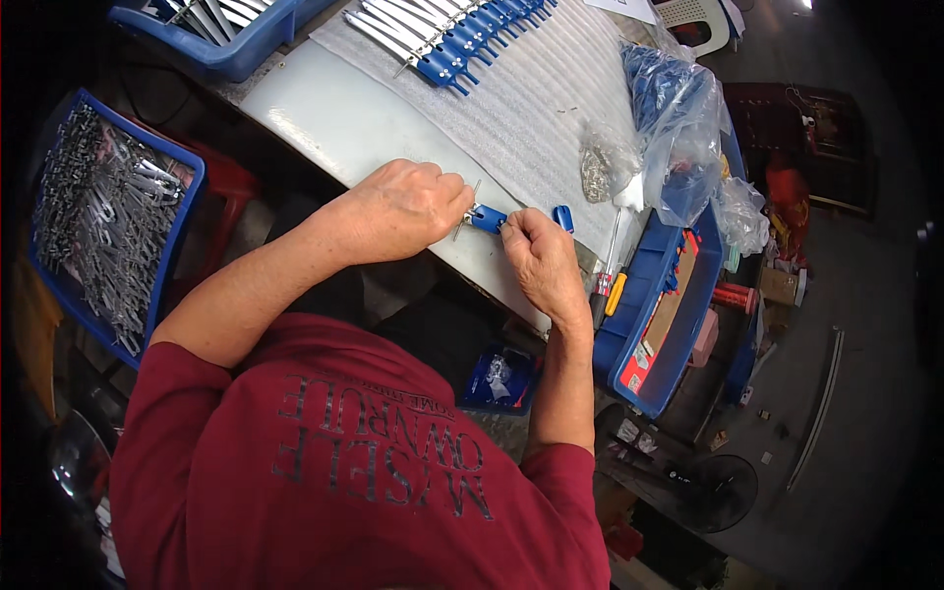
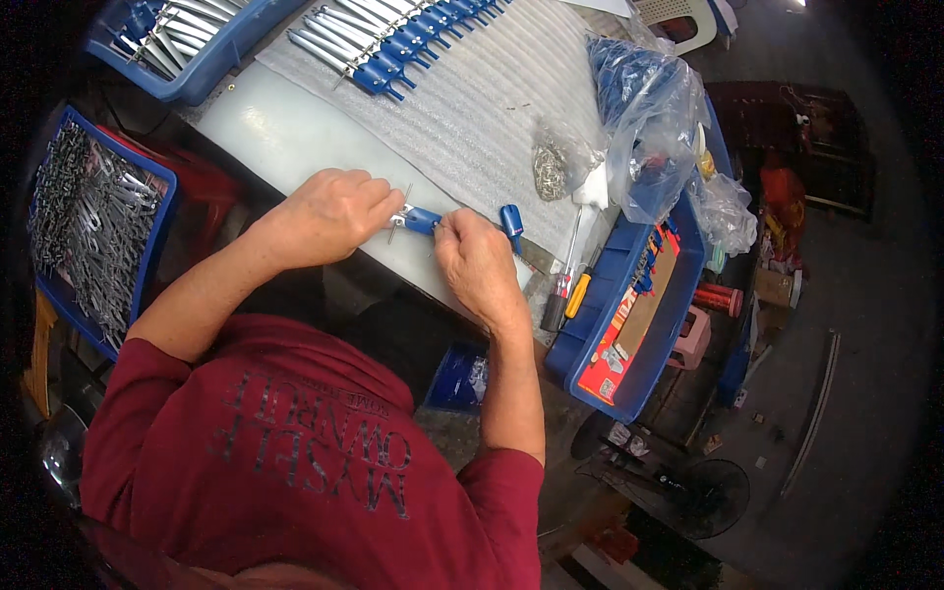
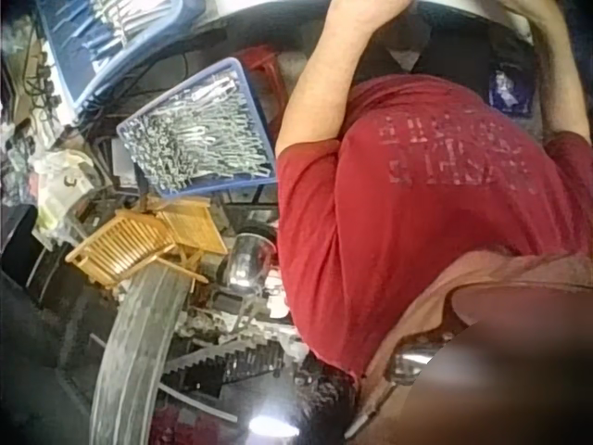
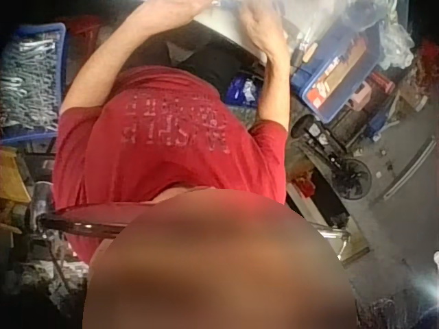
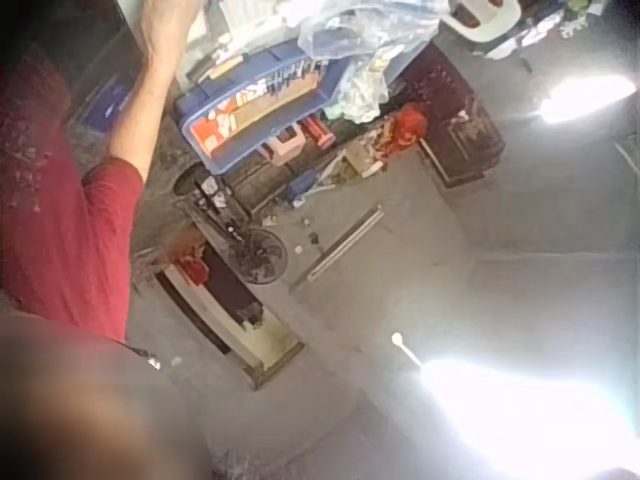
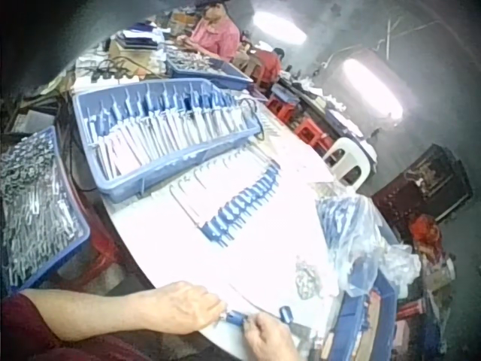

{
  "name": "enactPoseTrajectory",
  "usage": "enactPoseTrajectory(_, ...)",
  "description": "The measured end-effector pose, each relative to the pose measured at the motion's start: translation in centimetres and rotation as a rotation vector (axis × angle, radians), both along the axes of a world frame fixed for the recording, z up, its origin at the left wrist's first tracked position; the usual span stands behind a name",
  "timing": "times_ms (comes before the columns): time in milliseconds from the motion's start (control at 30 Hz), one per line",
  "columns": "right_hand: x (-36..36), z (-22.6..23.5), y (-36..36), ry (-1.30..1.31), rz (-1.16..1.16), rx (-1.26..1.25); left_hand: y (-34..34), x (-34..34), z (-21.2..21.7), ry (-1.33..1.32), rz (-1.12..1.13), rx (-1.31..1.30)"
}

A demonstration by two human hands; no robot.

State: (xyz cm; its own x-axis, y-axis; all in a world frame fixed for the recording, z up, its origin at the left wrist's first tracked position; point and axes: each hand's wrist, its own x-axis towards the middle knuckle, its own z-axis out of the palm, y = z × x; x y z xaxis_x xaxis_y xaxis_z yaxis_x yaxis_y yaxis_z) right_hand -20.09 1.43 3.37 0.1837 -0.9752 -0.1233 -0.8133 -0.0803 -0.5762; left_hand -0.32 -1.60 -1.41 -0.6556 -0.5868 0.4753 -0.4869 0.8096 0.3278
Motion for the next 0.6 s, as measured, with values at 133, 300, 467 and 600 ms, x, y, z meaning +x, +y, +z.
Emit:
enactPoseTrajectory(133, 0.33, 0.35, 0.0, -0.003, -0.019, 0.023, 0.01, 0.01, 0.11, 0.0, -0.007, 0.013)
enactPoseTrajectory(300, 0.47, 0.14, 0.12, -0.019, -0.034, -0.012, -0.04, 0.04, 0.32, 0.007, -0.002, 0.001)
enactPoseTrajectory(467, 0.51, -0.02, 0.27, -0.039, -0.038, -0.034, -0.05, 0.0, 0.41, 0.018, 0.005, -0.025)
enactPoseTrajectory(600, 0.59, 0.1, 0.26, -0.038, -0.047, -0.014, -0.04, 0.02, 0.18, 0.006, 0.001, -0.003)
